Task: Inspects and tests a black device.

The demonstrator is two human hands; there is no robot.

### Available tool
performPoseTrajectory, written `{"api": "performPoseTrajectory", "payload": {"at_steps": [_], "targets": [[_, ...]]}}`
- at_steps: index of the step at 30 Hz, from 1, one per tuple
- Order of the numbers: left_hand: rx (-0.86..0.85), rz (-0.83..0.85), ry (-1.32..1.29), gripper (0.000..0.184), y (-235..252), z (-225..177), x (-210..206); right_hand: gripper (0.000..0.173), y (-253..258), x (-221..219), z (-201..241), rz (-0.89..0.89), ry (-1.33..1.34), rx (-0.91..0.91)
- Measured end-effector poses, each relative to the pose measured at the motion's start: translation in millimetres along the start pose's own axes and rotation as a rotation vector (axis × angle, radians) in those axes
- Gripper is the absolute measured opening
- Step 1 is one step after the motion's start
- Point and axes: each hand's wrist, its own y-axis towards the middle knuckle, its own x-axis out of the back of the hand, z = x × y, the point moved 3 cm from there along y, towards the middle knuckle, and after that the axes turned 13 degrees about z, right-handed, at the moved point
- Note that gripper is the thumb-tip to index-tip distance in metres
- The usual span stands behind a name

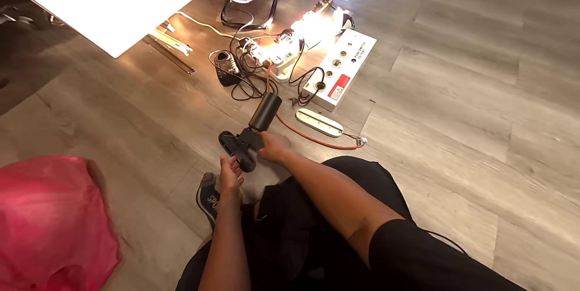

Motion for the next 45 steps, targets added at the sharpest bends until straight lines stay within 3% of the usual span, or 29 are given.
{"api": "performPoseTrajectory", "payload": {"at_steps": [7, 12, 17, 20, 22, 25, 26, 30, 33, 37, 41, 45], "targets": [[-0.009, 0.010, 0.065, 0.070, 5.2, 4.0, 1.0, 0.046, 2.8, -0.8, -11.4, -0.057, -0.066, -0.084], [-0.122, 0.047, 0.283, 0.051, 2.8, 6.9, -1.5, 0.051, -10.9, 8.6, -6.6, 0.026, -0.042, -0.098], [-0.189, 0.107, 0.434, 0.049, 3.0, 6.7, -5.8, 0.044, -35.8, 86.3, -3.9, -0.003, -0.112, 0.002], [-0.169, 0.102, 0.423, 0.050, 4.4, 6.5, -5.7, 0.054, -38.1, 129.4, -43.2, 0.054, -0.254, -0.114], [-0.160, 0.092, 0.426, 0.050, 7.2, 6.9, -5.4, 0.058, -31.5, 124.9, -97.9, -0.051, -0.297, -0.174], [-0.150, 0.082, 0.447, 0.052, 9.5, 6.4, -5.5, 0.089, -14.8, 89.8, -181.8, -0.100, -0.206, -0.194], [-0.159, 0.070, 0.470, 0.052, 11.2, 6.9, -6.0, 0.087, -11.6, 89.0, -195.2, -0.114, -0.173, -0.213], [-0.195, -0.013, 0.725, 0.056, 16.7, 10.7, -6.4, 0.075, -12.3, 102.7, -193.9, -0.229, 0.027, -0.239], [-0.193, -0.045, 0.964, 0.061, 16.0, 12.1, -12.0, 0.077, -18.3, 110.3, -180.3, -0.317, 0.118, -0.220], [-0.013, -0.044, 1.233, 0.069, 12.5, 14.8, -25.0, 0.081, -31.2, 121.4, -173.9, -0.507, 0.227, -0.257], [0.027, -0.178, 1.205, 0.070, 10.5, 10.8, -19.7, 0.084, -45.8, 137.9, -184.3, -0.786, 0.464, -0.366], [0.094, -0.201, 1.156, 0.076, 10.3, 8.5, -13.8, 0.088, -49.0, 137.4, -212.9, -0.908, 0.657, -0.445]]}}
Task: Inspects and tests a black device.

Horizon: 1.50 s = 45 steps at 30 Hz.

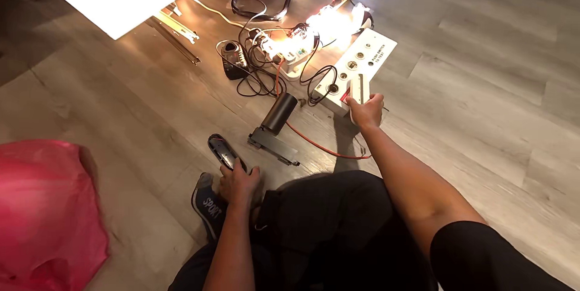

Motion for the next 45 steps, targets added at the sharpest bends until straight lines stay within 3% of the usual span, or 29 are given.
{"api": "performPoseTrajectory", "payload": {"at_steps": [4, 8, 11, 14, 18, 19, 21, 25, 30, 33, 35, 37, 40, 43, 45], "targets": [[-0.003, 0.023, -0.045, 0.077, 0.7, -0.6, 0.1, 0.095, 15.4, 5.2, -38.7, -0.073, 0.203, -0.210], [-0.016, 0.020, -0.064, 0.077, 1.2, -0.3, -0.6, 0.058, 20.5, 1.6, -64.9, -0.034, 0.368, -0.229], [-0.011, 0.012, -0.062, 0.074, 0.1, -0.2, 0.1, 0.047, 20.8, 6.5, -62.0, -0.093, 0.402, -0.211], [-0.026, -0.021, -0.063, 0.073, 1.5, 1.6, -0.6, 0.055, 17.7, 9.7, -62.8, -0.085, 0.328, -0.216], [-0.019, -0.047, -0.031, 0.072, 3.7, 3.8, -1.8, 0.099, 13.4, 7.0, -63.9, 0.078, -0.034, -0.228], [-0.014, -0.051, -0.022, 0.071, 4.0, 4.0, -2.0, 0.102, 12.8, 3.9, -62.7, 0.113, -0.123, -0.232], [-0.009, -0.052, -0.018, 0.070, 3.9, 4.4, -1.9, 0.090, 13.2, 0.9, -61.1, 0.083, -0.128, -0.230], [0.003, -0.047, -0.030, 0.069, 4.8, 5.2, -1.7, 0.076, 16.2, 7.9, -47.1, -0.120, -0.012, -0.012], [-0.018, -0.055, -0.045, 0.058, 5.8, 8.6, -2.5, 0.054, 8.3, -5.0, -19.7, -0.045, -0.331, 0.370], [0.016, -0.064, -0.038, 0.051, 8.5, 8.6, -2.2, 0.062, 8.0, -11.4, -7.0, -0.048, -0.350, 0.416], [0.034, -0.074, -0.055, 0.051, 10.9, 8.9, -1.2, 0.066, -3.5, -14.1, 14.3, -0.055, -0.327, 0.539], [0.026, -0.090, -0.145, 0.051, 13.5, 7.2, 3.3, 0.066, -28.1, -20.7, 49.1, 0.091, -0.331, 0.704], [-0.047, -0.124, -0.616, 0.054, 15.5, 9.1, 16.9, 0.070, -89.3, -56.4, 97.0, 0.551, -0.558, 0.787], [-0.122, -0.109, -1.250, 0.063, 18.3, 10.4, 30.4, 0.082, -146.6, -120.1, 94.0, 0.919, -0.977, 0.609], [-0.213, -0.071, -1.485, 0.072, 8.2, 8.0, 42.5, 0.083, -164.5, -149.6, 70.2, 1.000, -1.060, 0.509]]}}
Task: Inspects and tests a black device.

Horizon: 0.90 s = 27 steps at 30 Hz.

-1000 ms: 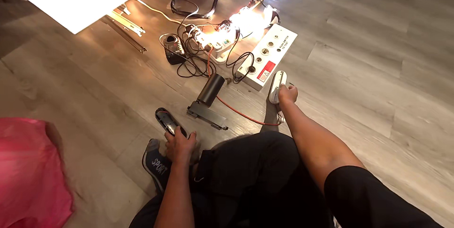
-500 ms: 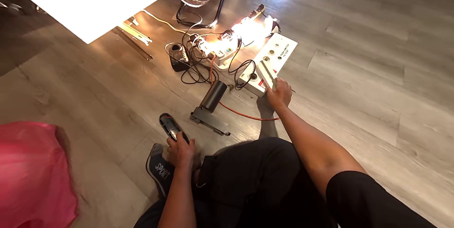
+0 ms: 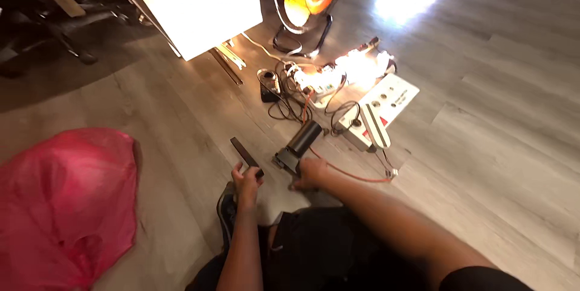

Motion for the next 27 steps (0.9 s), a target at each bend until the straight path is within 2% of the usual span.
{"api": "performPoseTrajectory", "payload": {"at_steps": [3, 7, 9, 11, 13, 15, 20, 24, 27], "targets": [[-0.109, 0.127, -0.104, 0.079, -10.0, -19.3, -7.7, 0.080, 6.0, -10.0, -7.0, -0.032, 0.062, 0.008], [-0.088, 0.268, -0.120, 0.049, -8.8, -20.3, -17.0, 0.070, 5.0, -1.8, -16.7, -0.077, 0.062, 0.058], [-0.069, 0.312, -0.068, 0.036, -11.7, -20.6, -19.3, 0.068, -1.8, 5.1, -14.0, -0.149, 0.153, 0.110], [-0.062, 0.344, -0.023, 0.039, -16.2, -23.0, -16.5, 0.064, -12.1, 13.0, -9.5, -0.218, 0.372, 0.217], [-0.052, 0.319, -0.001, 0.052, -18.1, -22.7, -15.1, 0.062, -32.4, 16.6, -1.2, -0.264, 0.594, 0.327], [-0.052, 0.331, -0.038, 0.058, -23.2, -20.8, -16.4, 0.062, -65.5, 9.8, 15.0, -0.303, 0.684, 0.417], [-0.094, 0.606, -0.238, 0.064, -64.0, -11.8, -16.1, 0.070, -113.3, -48.6, 38.7, -0.380, 0.525, 0.552], [-0.126, 0.605, -0.207, 0.051, -93.9, -2.7, 7.6, 0.077, -112.5, -65.8, 39.7, -0.329, 0.273, 0.542], [-0.232, 0.552, -0.170, 0.041, -115.9, -1.4, 21.0, 0.079, -122.0, -71.0, 47.6, -0.312, 0.115, 0.548]]}}
